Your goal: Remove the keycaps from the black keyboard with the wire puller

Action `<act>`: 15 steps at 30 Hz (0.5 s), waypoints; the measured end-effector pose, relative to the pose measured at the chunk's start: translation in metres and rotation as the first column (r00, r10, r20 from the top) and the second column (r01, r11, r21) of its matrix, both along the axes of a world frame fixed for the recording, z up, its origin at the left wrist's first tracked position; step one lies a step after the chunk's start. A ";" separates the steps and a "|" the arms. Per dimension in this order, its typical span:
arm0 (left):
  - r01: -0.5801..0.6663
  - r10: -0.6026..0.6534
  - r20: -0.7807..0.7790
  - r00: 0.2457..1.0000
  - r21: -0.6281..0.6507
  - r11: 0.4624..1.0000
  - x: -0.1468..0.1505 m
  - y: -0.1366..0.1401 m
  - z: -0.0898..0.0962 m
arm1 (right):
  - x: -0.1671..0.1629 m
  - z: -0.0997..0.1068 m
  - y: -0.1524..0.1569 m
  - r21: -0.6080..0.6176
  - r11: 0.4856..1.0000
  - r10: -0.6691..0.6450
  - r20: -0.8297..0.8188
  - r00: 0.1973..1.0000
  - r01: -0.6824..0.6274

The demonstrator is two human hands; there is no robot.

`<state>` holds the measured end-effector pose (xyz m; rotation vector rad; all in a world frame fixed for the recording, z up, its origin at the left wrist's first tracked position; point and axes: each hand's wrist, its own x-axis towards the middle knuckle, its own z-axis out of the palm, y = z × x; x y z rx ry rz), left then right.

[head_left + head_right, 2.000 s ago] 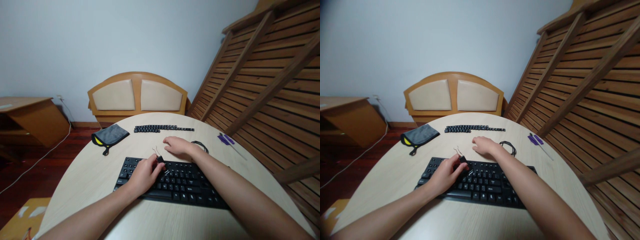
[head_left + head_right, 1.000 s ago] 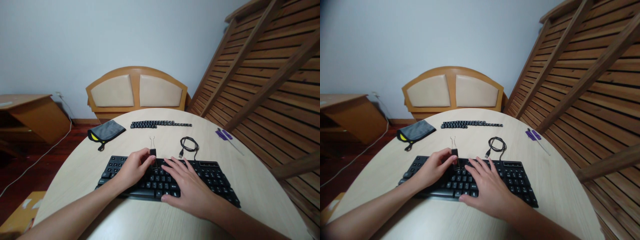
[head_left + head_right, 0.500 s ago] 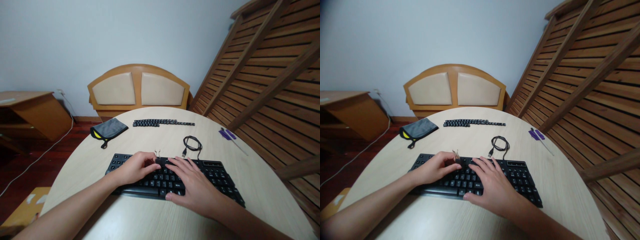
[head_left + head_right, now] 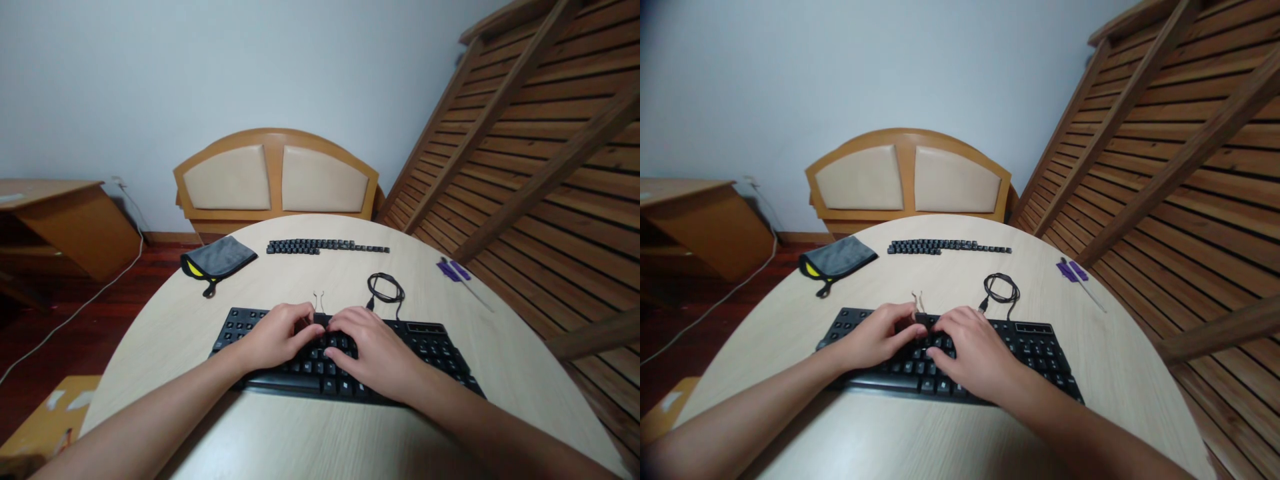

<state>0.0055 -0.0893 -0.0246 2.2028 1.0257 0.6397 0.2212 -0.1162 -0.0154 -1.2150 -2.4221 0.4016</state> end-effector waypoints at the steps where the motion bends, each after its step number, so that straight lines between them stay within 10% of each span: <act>1: -0.004 0.004 0.010 1.000 -0.015 1.000 0.000 0.000 0.000 | -0.003 0.000 0.004 -0.023 1.000 0.008 -0.009 1.000 -0.009; 15: 0.003 0.139 0.326 0.935 -0.399 0.917 0.005 0.007 -0.007 | -0.008 -0.017 0.013 -0.057 0.997 0.034 -0.245 0.969 -0.049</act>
